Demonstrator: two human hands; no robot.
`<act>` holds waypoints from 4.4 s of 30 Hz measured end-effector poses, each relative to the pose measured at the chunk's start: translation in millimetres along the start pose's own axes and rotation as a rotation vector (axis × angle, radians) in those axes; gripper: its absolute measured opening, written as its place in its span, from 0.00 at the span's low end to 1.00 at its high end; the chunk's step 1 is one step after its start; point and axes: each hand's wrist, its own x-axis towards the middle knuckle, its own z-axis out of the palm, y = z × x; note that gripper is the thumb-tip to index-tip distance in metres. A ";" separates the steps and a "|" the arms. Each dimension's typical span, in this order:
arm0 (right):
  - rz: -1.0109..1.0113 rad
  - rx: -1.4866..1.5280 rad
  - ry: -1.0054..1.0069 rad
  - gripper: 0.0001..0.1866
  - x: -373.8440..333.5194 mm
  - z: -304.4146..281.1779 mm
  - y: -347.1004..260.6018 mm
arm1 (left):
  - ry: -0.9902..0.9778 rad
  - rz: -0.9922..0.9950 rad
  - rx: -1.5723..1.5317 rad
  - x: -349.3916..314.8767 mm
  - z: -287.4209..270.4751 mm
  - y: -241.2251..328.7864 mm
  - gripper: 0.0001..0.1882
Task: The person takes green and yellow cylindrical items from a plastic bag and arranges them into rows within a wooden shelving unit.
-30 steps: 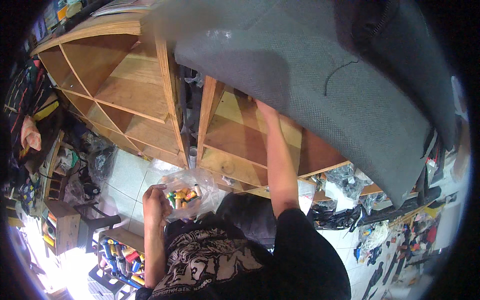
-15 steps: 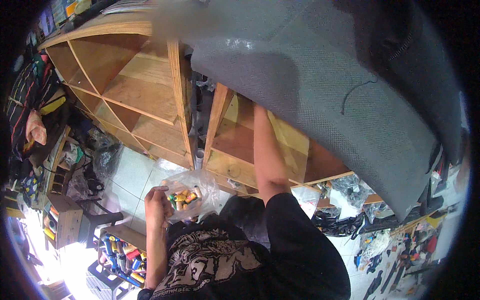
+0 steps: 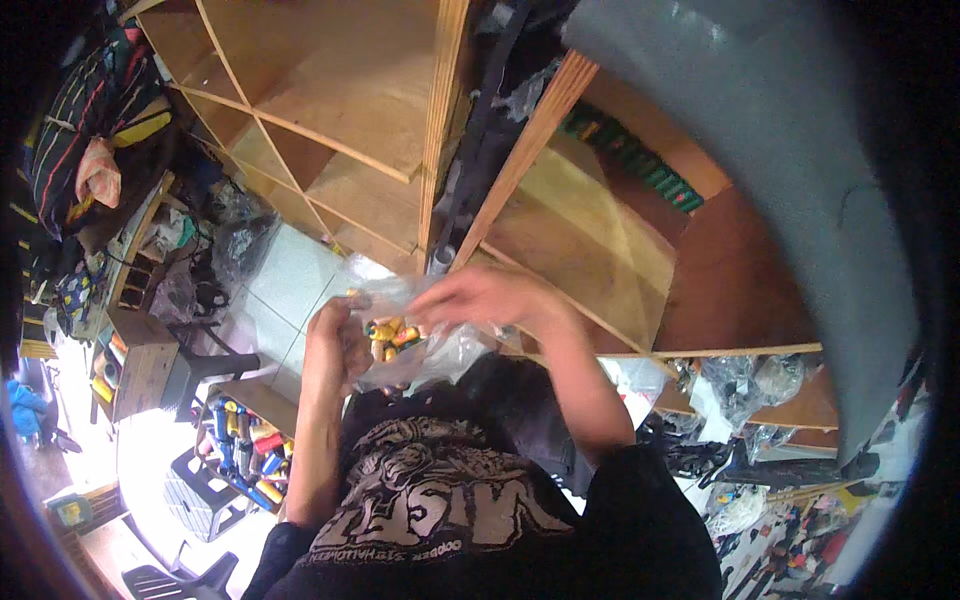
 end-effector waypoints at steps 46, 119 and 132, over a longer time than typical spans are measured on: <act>0.251 -0.836 0.997 0.25 47.9 69.7 167.8 | -0.582 0.205 0.281 -88.1 76.4 -16.5 0.13; -0.488 -0.130 1.940 0.24 -61.5 -239.8 87.9 | -0.031 0.070 -0.007 -8.2 55.9 -21.7 0.16; -0.430 -0.891 2.098 0.23 -37.9 -281.9 94.4 | -0.026 0.081 -0.021 -10.1 46.8 -23.4 0.15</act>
